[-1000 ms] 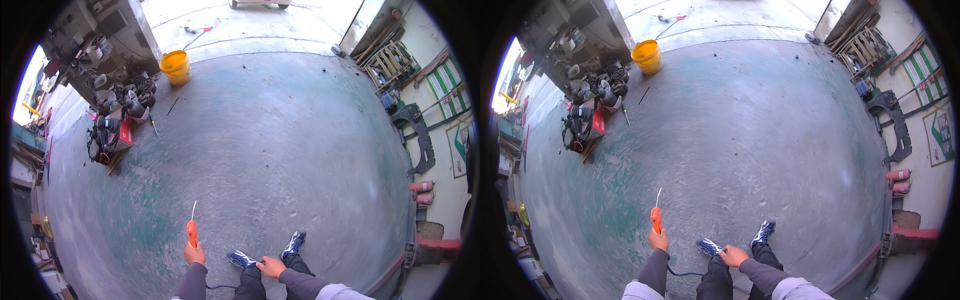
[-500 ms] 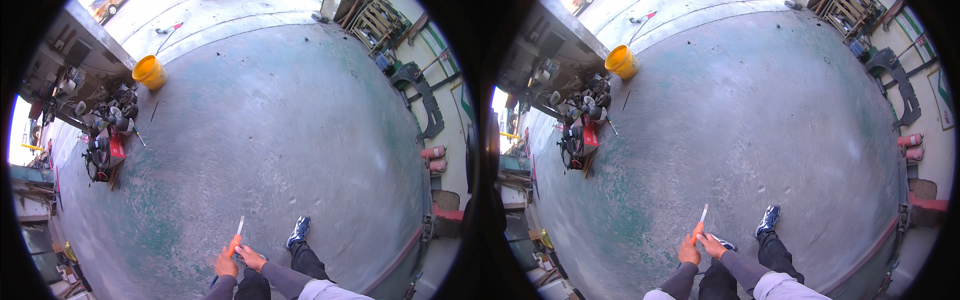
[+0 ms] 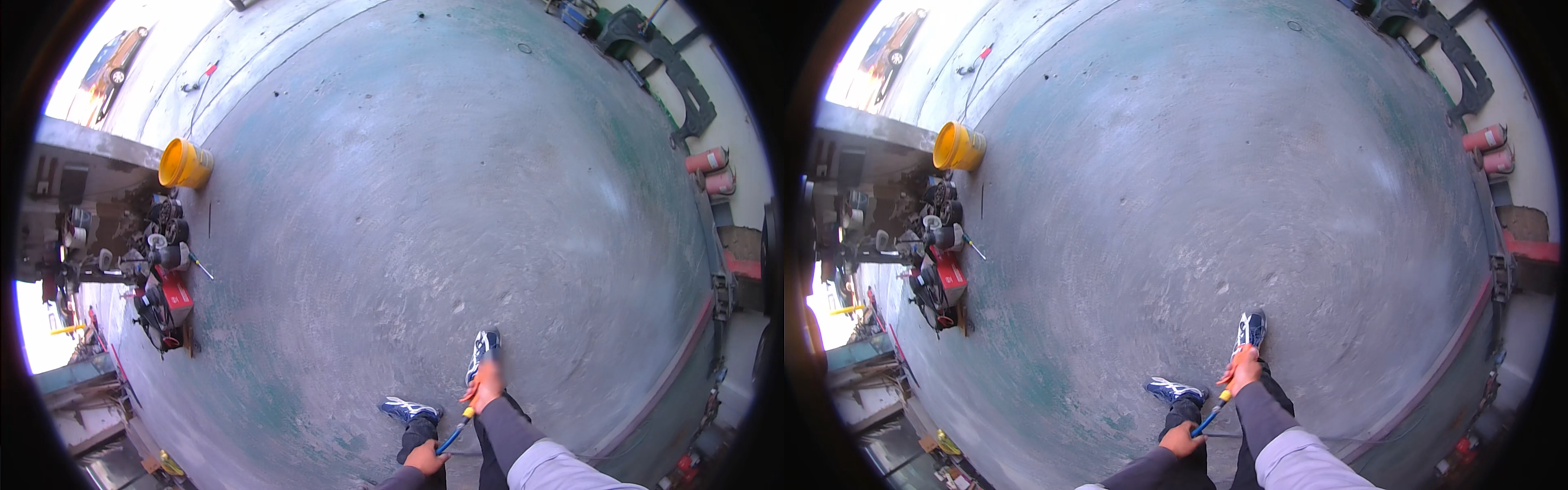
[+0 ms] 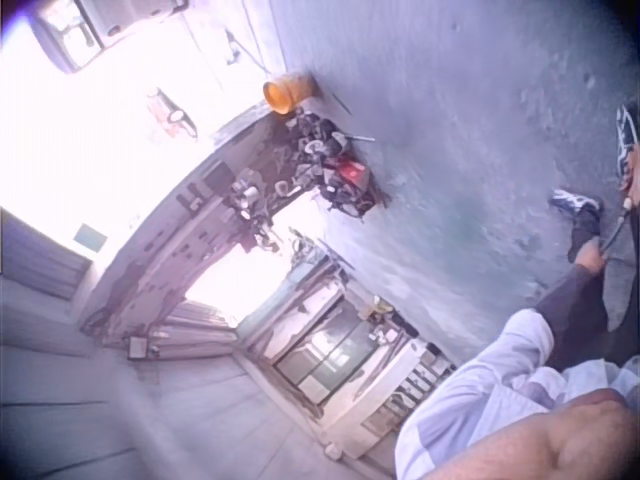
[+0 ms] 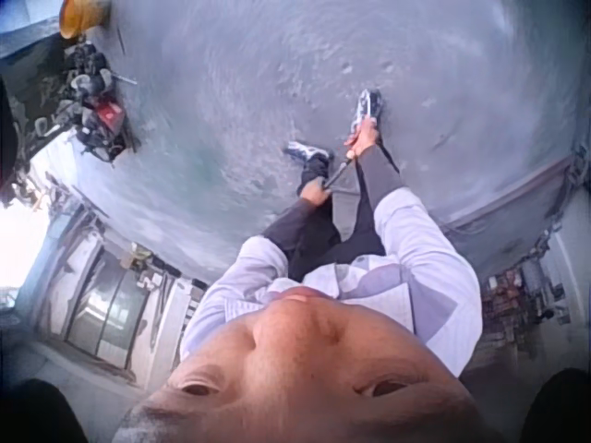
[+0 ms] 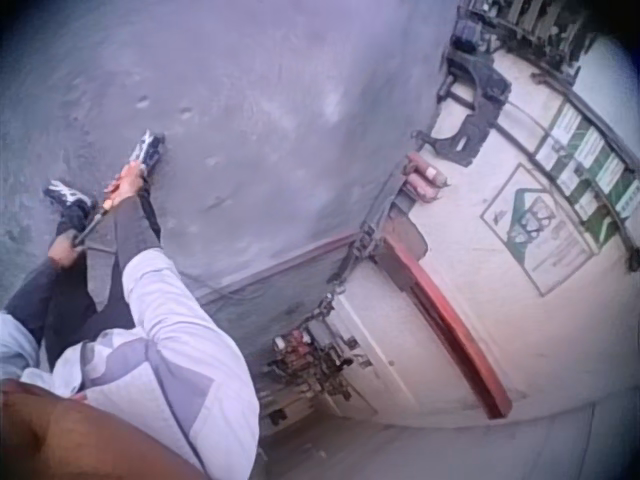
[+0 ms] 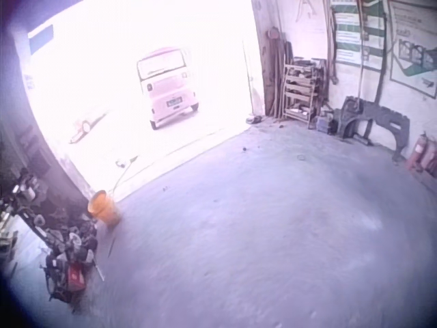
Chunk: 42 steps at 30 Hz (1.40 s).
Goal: The person uses an air nozzle connected to a hose to blow dust and debris off a metal ramp and the surrounding workshop floor. They move around the area, directing the airflow at various spots including the ramp surface, floor, and equipment base.
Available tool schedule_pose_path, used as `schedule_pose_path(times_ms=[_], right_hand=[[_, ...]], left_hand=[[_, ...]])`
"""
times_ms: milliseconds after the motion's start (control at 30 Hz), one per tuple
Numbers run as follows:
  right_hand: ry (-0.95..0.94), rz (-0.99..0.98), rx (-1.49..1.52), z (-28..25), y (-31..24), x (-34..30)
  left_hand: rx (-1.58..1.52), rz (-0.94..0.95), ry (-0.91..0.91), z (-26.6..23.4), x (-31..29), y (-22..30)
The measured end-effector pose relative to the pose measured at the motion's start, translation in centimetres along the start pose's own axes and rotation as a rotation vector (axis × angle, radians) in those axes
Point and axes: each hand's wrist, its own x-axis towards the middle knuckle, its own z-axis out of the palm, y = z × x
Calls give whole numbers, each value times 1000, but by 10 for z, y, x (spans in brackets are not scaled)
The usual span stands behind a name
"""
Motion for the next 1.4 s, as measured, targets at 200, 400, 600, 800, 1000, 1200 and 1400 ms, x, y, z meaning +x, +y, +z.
schedule_pose_path(times_ms=[200, 400, 600, 800, 1000, 1200, 1400], right_hand=[[-98, -385, -92, 57, -100, -42], [-404, -576, -181, 164, -174, -99], [-530, -549, -368, 231, -256, -147], [-435, -595, -401, 279, -320, -180], [-432, -566, -426, 343, -390, -205], [-733, -304, -321, 388, -460, -186], [-816, 47, -92, 325, -508, -162]], left_hand=[[10, -9, -17, -40, 12, 44], [169, 121, 155, -105, 9, 133], [273, 220, 266, -161, -13, 231], [221, 263, 336, -204, -7, 289], [193, 173, 333, -271, 18, 352], [128, 188, 313, -349, 42, 428], [356, 282, 95, -352, 80, 535]])
